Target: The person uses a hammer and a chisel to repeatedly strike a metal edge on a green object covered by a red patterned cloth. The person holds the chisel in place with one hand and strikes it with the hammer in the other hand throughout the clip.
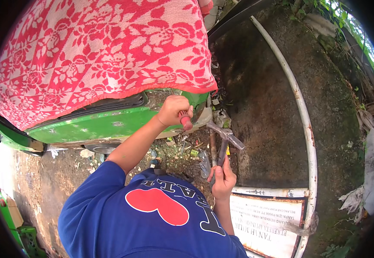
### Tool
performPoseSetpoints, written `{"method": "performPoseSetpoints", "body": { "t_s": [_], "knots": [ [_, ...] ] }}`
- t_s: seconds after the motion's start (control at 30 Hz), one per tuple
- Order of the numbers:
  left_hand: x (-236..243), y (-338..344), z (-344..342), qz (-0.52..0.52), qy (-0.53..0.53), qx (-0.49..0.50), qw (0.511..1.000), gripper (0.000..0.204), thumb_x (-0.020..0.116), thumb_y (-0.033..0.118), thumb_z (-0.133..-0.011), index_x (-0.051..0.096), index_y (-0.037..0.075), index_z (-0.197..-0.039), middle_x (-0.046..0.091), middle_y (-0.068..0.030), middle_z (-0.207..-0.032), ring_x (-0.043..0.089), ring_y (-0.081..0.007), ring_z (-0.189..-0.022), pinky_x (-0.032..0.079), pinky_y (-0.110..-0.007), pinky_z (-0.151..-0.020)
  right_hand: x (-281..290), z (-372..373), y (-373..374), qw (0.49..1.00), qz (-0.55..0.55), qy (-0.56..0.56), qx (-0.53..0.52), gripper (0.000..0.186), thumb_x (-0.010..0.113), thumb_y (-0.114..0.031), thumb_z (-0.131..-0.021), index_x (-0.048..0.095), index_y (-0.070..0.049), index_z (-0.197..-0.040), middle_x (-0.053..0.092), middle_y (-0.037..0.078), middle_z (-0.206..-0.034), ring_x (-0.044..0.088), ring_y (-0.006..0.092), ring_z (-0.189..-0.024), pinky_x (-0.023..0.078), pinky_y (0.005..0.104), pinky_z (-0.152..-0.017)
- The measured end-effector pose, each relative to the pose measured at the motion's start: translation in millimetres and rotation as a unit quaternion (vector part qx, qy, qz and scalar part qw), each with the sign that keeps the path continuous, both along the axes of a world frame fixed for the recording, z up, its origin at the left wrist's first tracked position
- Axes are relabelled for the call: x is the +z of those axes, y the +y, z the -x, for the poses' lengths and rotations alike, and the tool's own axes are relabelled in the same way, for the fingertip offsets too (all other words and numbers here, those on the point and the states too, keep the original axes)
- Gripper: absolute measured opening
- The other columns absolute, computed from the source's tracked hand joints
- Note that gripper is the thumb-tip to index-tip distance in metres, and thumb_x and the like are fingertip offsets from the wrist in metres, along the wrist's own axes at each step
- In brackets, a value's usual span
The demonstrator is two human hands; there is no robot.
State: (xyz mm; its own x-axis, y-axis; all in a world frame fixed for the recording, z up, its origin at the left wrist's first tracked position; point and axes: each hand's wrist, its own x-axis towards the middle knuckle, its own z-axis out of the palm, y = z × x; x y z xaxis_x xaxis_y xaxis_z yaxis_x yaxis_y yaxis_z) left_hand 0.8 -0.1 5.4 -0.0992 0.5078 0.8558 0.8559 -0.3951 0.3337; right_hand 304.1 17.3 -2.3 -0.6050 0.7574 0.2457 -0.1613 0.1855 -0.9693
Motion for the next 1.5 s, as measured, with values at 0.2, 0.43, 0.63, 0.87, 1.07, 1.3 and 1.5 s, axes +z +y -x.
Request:
{"method": "performPoseSetpoints", "body": {
  "t_s": [0.2, 0.43, 0.63, 0.87, 1.07, 1.3, 1.5],
  "knots": [
    [-3.4, -1.2, 5.9, 0.000, 0.021, 0.024, 1.000, 0.029, 0.072, 0.012, -0.069, 0.045, 0.008, -0.060, 0.048, -0.0094, -0.058, 0.052, -0.0304, -0.055, 0.041, -0.042, -0.051, -3.8, 4.5, 1.3, 1.000, 0.004, -0.001, -0.003, 0.048, 0.049, -0.015, -0.101, 0.041, 0.006, -0.143, 0.056, 0.004, -0.067, 0.051, 0.0089, -0.054, 0.044, 0.0230, -0.050],
    [-2.0, 5.0, 6.4, 0.015, 0.014, 0.015, 1.000, 0.021, 0.073, 0.012, -0.064, 0.052, 0.010, -0.062, 0.052, -0.0076, -0.061, 0.057, -0.0300, -0.058, 0.045, -0.041, -0.053, -4.9, 5.4, -1.0, 0.998, -0.043, 0.050, -0.010, 0.047, 0.049, -0.011, -0.100, 0.041, -0.002, -0.146, 0.056, 0.004, -0.068, 0.051, 0.0095, -0.054, 0.045, 0.0239, -0.051],
    [-3.4, 8.3, 7.2, 0.029, 0.004, 0.020, 0.999, 0.015, 0.073, 0.011, -0.060, 0.060, 0.013, -0.067, 0.059, -0.0051, -0.065, 0.061, -0.0284, -0.064, 0.048, -0.039, -0.056, -7.8, 14.9, 3.3, 0.966, -0.252, 0.048, 0.004, 0.049, 0.051, -0.002, -0.097, 0.045, -0.009, -0.146, 0.058, 0.006, -0.070, 0.050, 0.0112, -0.055, 0.045, 0.0247, -0.052],
    [-1.5, 11.8, 8.4, 0.031, 0.002, 0.019, 0.999, 0.013, 0.072, 0.011, -0.061, 0.061, 0.013, -0.069, 0.061, -0.0041, -0.066, 0.062, -0.0274, -0.064, 0.049, -0.038, -0.057, -17.2, 15.6, 6.9, 0.958, -0.280, 0.065, 0.013, 0.051, 0.050, -0.003, -0.099, 0.040, -0.011, -0.148, 0.057, 0.006, -0.070, 0.051, 0.0115, -0.055, 0.047, 0.0265, -0.052],
    [2.0, 15.8, 3.7, -0.006, -0.009, 0.004, 1.000, 0.018, 0.075, 0.010, -0.064, 0.056, 0.010, -0.063, 0.054, -0.0071, -0.060, 0.059, -0.0283, -0.058, 0.046, -0.038, -0.053, -11.9, 18.0, -2.4, 0.965, -0.227, 0.130, 0.000, 0.050, 0.048, -0.006, -0.100, 0.039, -0.010, -0.149, 0.060, 0.009, -0.077, 0.053, 0.0119, -0.056, 0.050, 0.0279, -0.052],
    [1.0, 17.4, 5.7, 0.013, -0.017, 0.023, 1.000, 0.015, 0.074, 0.010, -0.062, 0.060, 0.012, -0.066, 0.059, -0.0054, -0.064, 0.061, -0.0273, -0.061, 0.048, -0.037, -0.055, 4.2, 24.1, 2.7, 0.970, -0.184, 0.156, -0.003, 0.051, 0.048, -0.007, -0.100, 0.037, -0.009, -0.150, 0.058, 0.008, -0.075, 0.052, 0.0128, -0.057, 0.046, 0.0266, -0.050],
    [2.6, 19.1, 6.7, 0.019, -0.004, 0.024, 1.000, 0.015, 0.074, 0.010, -0.061, 0.062, 0.011, -0.069, 0.060, -0.0061, -0.065, 0.062, -0.0275, -0.062, 0.048, -0.037, -0.056, 9.6, 35.0, 4.3, 0.988, -0.155, 0.001, 0.006, 0.049, 0.050, -0.007, -0.100, 0.039, -0.006, -0.148, 0.054, 0.004, -0.068, 0.049, 0.0107, -0.056, 0.044, 0.0245, -0.052]
  ]
}}
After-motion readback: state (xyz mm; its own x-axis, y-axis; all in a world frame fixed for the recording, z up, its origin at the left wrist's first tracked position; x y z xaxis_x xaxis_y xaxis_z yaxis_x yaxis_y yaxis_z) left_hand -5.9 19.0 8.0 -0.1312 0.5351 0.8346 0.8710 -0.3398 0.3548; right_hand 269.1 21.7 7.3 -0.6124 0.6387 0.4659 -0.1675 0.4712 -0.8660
